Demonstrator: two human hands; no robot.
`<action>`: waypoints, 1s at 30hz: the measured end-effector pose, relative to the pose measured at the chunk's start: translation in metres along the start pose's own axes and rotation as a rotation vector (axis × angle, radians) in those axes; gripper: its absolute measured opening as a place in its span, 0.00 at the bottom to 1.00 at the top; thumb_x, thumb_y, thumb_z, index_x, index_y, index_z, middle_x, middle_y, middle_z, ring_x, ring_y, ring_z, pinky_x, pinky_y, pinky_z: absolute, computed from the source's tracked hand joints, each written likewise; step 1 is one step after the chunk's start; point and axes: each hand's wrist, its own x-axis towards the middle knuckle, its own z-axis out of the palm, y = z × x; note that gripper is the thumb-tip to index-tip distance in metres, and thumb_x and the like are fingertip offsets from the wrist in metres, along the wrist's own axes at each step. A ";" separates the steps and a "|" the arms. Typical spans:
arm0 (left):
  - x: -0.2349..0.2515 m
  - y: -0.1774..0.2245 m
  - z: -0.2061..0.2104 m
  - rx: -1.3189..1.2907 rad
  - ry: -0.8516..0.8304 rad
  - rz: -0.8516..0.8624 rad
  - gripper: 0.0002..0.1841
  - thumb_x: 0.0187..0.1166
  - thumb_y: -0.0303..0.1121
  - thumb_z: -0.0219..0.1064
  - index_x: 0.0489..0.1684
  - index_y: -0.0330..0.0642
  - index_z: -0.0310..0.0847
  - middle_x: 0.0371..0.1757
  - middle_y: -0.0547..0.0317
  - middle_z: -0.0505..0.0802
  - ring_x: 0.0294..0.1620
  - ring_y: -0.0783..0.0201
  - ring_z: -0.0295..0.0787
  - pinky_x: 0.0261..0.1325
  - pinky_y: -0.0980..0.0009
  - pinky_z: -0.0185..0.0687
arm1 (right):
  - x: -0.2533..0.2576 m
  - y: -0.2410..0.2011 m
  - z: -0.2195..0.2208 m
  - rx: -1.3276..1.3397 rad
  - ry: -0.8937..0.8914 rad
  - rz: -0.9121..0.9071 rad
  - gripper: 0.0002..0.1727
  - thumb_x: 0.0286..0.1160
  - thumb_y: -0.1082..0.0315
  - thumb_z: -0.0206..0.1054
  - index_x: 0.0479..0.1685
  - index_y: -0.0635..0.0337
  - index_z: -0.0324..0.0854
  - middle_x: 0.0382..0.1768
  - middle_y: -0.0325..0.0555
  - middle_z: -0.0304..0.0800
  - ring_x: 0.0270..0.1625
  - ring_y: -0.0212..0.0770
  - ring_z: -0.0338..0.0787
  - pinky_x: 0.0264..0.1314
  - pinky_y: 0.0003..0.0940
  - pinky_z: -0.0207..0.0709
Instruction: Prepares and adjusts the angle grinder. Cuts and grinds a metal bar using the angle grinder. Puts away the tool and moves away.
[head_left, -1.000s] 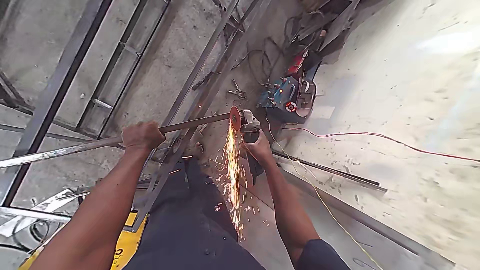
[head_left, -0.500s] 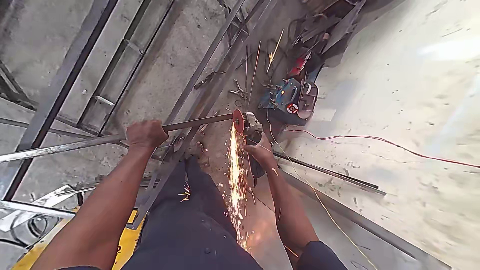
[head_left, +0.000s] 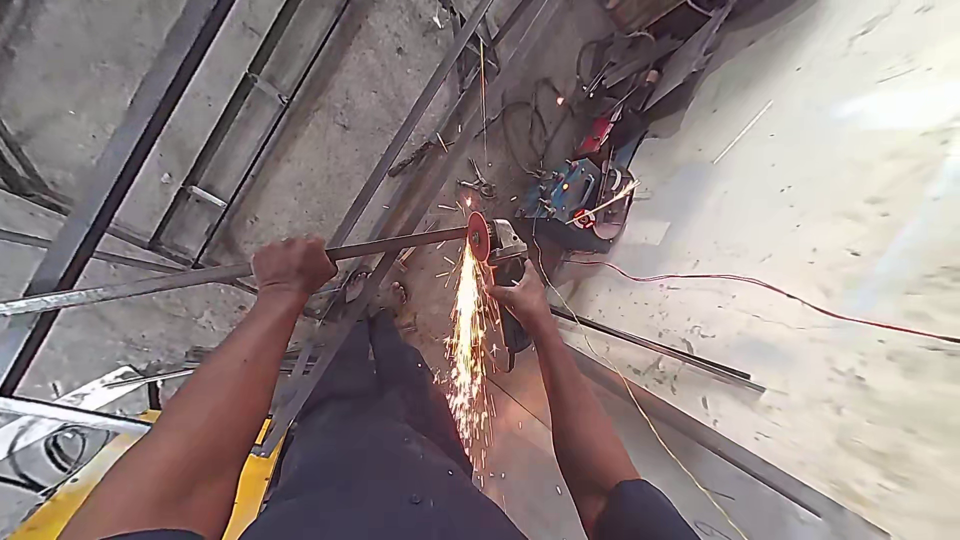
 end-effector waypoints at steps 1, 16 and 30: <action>-0.001 0.000 0.000 -0.001 0.000 0.003 0.18 0.70 0.49 0.67 0.31 0.40 0.82 0.32 0.37 0.91 0.38 0.31 0.91 0.31 0.34 0.77 | -0.001 0.000 0.000 -0.026 -0.003 0.006 0.58 0.43 0.51 0.89 0.84 0.54 0.63 0.58 0.61 0.88 0.59 0.60 0.89 0.57 0.66 0.82; 0.000 0.003 -0.006 -0.037 -0.069 -0.039 0.18 0.67 0.49 0.71 0.34 0.41 0.83 0.35 0.36 0.92 0.41 0.30 0.91 0.34 0.31 0.77 | 0.001 0.007 0.004 -0.009 0.014 -0.004 0.58 0.39 0.51 0.90 0.82 0.54 0.67 0.57 0.60 0.89 0.58 0.58 0.90 0.57 0.65 0.83; -0.001 0.002 -0.005 -0.028 -0.073 -0.040 0.18 0.66 0.50 0.71 0.35 0.43 0.84 0.35 0.37 0.92 0.41 0.31 0.91 0.33 0.31 0.78 | 0.002 0.010 0.004 -0.035 -0.002 0.000 0.58 0.40 0.52 0.89 0.83 0.54 0.65 0.60 0.60 0.88 0.60 0.58 0.89 0.58 0.65 0.82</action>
